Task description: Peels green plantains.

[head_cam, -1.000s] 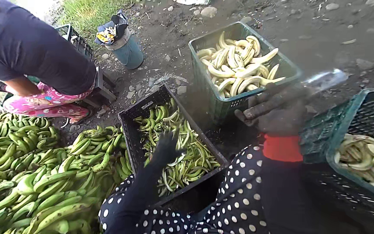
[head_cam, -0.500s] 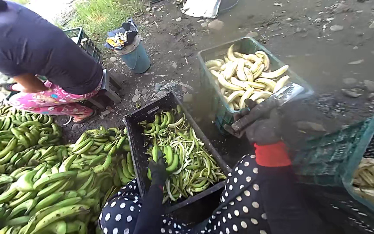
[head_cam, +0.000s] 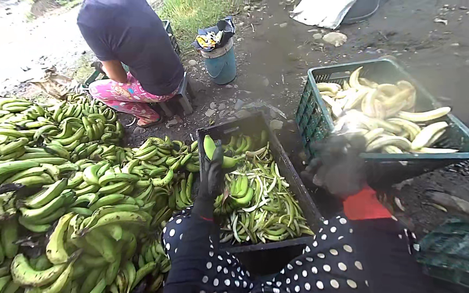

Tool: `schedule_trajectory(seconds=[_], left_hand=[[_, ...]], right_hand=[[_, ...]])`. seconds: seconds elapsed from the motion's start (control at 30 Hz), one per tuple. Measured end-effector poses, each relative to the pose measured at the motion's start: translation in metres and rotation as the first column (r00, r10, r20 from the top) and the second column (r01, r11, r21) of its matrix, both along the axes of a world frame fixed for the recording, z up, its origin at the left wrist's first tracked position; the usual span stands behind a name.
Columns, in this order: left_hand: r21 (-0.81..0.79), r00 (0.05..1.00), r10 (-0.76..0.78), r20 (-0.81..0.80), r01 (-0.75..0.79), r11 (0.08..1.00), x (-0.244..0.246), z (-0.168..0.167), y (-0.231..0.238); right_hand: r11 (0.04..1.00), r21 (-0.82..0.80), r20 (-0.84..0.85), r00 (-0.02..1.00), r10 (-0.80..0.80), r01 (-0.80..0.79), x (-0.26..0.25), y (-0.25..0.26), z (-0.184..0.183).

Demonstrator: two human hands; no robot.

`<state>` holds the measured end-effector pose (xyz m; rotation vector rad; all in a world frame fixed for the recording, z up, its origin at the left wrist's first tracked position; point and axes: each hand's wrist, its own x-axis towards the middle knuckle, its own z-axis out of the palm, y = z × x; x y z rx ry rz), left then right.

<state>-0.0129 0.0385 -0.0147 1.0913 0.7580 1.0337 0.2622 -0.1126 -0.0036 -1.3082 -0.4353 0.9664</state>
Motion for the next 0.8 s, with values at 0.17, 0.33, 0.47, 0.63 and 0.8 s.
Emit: schedule_trajectory(seconds=[0.17,0.33,0.47,0.63,0.8], left_hand=[[0.08,0.939,-0.055,-0.338,0.087,0.993,-0.01,0.015,0.008],[0.217,0.918,-0.066,-0.392,0.162,0.963,-0.008,0.021,0.001],[0.238,0.909,-0.063,-0.411,0.174,0.955,-0.004,0.027,-0.012],[0.325,0.934,-0.059,-0.353,0.182,0.928,0.001,0.029,-0.022],[0.272,0.981,-0.015,-0.193,0.068,0.96,0.0,0.038,-0.02]], right_hand=[[0.933,-0.121,-0.092,0.939,0.33,-0.34,-0.072,-0.007,-0.02],[0.861,-0.311,-0.135,0.915,0.38,-0.403,-0.155,-0.017,-0.034],[0.976,0.066,0.007,0.979,0.206,-0.206,-0.174,-0.013,0.009],[0.974,0.223,0.127,0.992,0.004,-0.033,-0.173,0.001,0.03],[0.701,-0.481,-0.116,0.83,0.545,-0.527,-0.192,-0.042,-0.073]])
